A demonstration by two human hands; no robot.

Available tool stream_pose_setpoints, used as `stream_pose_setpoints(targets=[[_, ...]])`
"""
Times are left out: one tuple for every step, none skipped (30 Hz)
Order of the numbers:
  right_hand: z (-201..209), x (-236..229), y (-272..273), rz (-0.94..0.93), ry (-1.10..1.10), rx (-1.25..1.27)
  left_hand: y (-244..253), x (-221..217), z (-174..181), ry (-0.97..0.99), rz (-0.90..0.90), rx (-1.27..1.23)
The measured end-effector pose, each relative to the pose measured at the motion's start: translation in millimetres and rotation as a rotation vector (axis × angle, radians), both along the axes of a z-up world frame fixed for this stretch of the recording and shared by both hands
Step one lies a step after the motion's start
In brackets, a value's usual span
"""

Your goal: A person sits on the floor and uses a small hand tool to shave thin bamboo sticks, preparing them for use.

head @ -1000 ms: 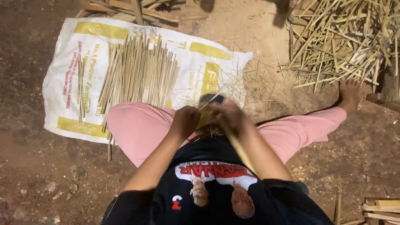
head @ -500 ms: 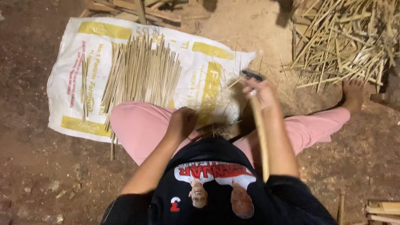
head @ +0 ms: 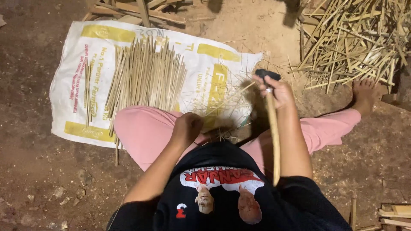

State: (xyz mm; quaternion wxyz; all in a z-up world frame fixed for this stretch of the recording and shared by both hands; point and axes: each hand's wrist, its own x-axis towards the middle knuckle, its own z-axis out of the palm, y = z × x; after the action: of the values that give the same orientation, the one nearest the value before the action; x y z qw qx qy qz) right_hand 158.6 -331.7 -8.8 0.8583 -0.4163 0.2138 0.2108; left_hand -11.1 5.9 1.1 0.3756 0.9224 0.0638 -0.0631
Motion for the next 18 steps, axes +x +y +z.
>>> stream_pose_setpoints(targets=[[22,-14,19,0.003,-0.002,-0.004,-2,1,-5,-0.002,0.003,-0.004],[44,-28,38,0.079,-0.079,-0.226,-4,3,-9,-0.101,-0.020,0.028],[67,-39,59,0.150,-0.165,-0.445,-4,9,-13,-0.209,-0.044,0.063],[90,-57,91,0.150,-0.175,-0.446,-5,19,-37,-0.219,-0.042,0.063],[111,-79,121,0.256,-0.109,-0.379,-7,26,-62,-0.372,-0.149,0.421],[132,-101,151,0.361,-0.043,-0.309,-10,32,-86,-0.521,-0.254,0.780],[83,-95,145,0.360,-0.035,-0.309,-14,29,-71,-0.515,-0.259,0.778],[33,-90,139,0.381,0.015,-0.253,-18,26,-55,-0.552,-0.220,0.733],[-16,-82,135,0.406,0.058,-0.195,-20,27,-39,-0.591,-0.175,0.693],[17,-84,129,0.408,0.060,-0.193,-18,23,-49,-0.588,-0.174,0.695],[52,-82,123,0.376,0.011,-0.220,-14,23,-58,-0.484,-0.228,0.690],[86,-82,117,0.343,-0.038,-0.247,-11,24,-67,-0.381,-0.281,0.683],[48,-53,91,0.342,-0.039,-0.246,-10,19,-48,-0.382,-0.282,0.685],[10,-33,62,0.268,-0.045,-0.249,-8,14,-30,-0.187,-0.120,0.365],[-29,-23,31,0.195,-0.043,-0.256,-7,6,-12,0.013,0.043,0.041],[-35,-18,20,0.195,-0.037,-0.257,-5,3,-10,0.019,0.042,0.040],[-40,-9,7,0.102,-0.031,-0.188,-4,3,-8,0.015,0.041,0.026],[-45,-1,-5,0.010,-0.026,-0.120,-3,3,-6,0.011,0.041,0.012]])
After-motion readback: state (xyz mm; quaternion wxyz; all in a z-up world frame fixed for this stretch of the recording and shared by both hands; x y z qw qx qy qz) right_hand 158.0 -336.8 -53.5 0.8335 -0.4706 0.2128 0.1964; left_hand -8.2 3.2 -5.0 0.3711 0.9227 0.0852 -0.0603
